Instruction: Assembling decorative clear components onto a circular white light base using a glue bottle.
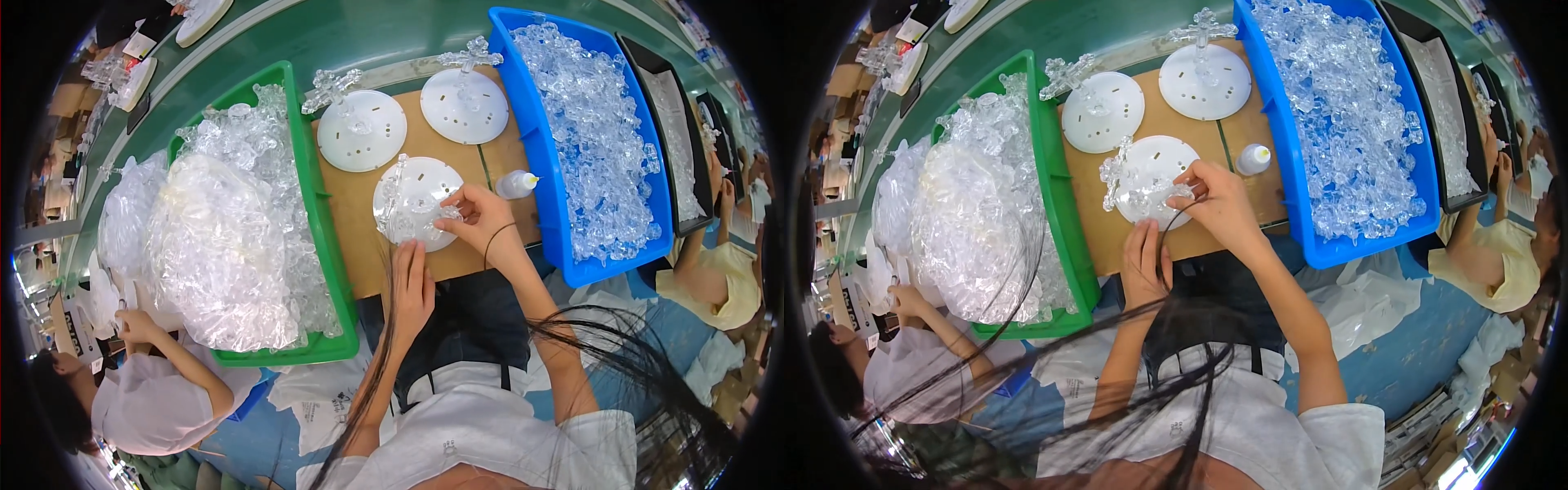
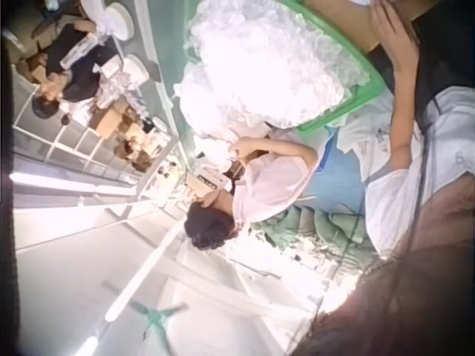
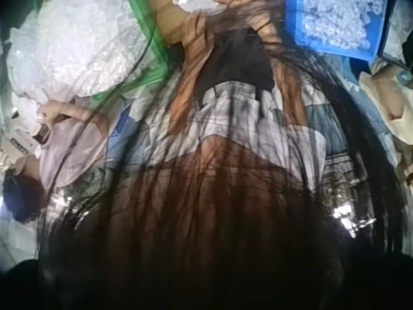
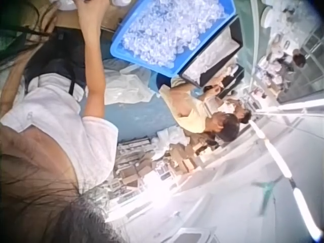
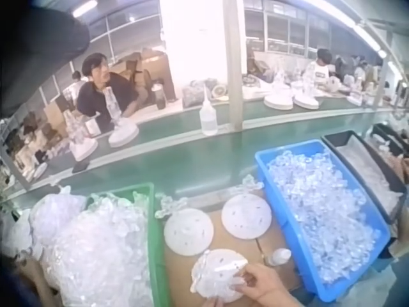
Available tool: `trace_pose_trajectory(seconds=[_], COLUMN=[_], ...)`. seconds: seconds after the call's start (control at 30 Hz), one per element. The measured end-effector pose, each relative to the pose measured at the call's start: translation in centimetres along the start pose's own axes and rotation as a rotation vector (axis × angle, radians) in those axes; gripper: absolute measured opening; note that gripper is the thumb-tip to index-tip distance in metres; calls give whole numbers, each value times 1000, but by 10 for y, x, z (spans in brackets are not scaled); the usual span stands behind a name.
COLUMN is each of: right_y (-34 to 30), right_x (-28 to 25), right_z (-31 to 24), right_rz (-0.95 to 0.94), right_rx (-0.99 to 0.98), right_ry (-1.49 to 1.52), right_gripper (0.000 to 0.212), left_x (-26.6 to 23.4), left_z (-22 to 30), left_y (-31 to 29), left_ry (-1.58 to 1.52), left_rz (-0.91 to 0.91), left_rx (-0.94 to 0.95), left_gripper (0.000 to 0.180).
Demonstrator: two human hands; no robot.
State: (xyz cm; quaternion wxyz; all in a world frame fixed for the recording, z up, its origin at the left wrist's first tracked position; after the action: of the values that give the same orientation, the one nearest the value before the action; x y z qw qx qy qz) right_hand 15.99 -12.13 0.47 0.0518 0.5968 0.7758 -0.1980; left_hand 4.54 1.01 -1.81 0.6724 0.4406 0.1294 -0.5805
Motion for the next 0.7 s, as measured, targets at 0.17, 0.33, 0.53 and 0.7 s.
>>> trace_pose_trajectory(seconds=[0.17,0.33,0.53,0.7], right_y=[-7,-20,-83,-45], right_x=[10,6,-13,-16], right_z=[13,0,27,20], right_rz=[17,70,580,619], right_rx=[36,10,-30,-81], right_ry=[-20,58,92,-8], right_gripper=[23,29,58,67], left_x=[4,2,-3,-6], left_z=[-5,0,4,10], left_y=[-5,4,1,5], left_ry=[47,76,119,143], left_rz=[2,-141,-121,-117], left_rx=[19,-21,-39,-32], left_gripper=[47,47,51,50])
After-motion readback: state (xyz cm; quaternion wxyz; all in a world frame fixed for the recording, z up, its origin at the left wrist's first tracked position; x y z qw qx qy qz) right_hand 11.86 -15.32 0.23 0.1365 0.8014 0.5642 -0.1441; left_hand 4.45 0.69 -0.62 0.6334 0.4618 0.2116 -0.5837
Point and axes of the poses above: each hand's wrist, its own y-axis towards the middle knuckle, its own x-axis out of the palm, z = x × y, the point moved 4 cm from there along y, towards the middle knuckle, and after that the axes turned 8 degrees about x, right-handed, at the moved point
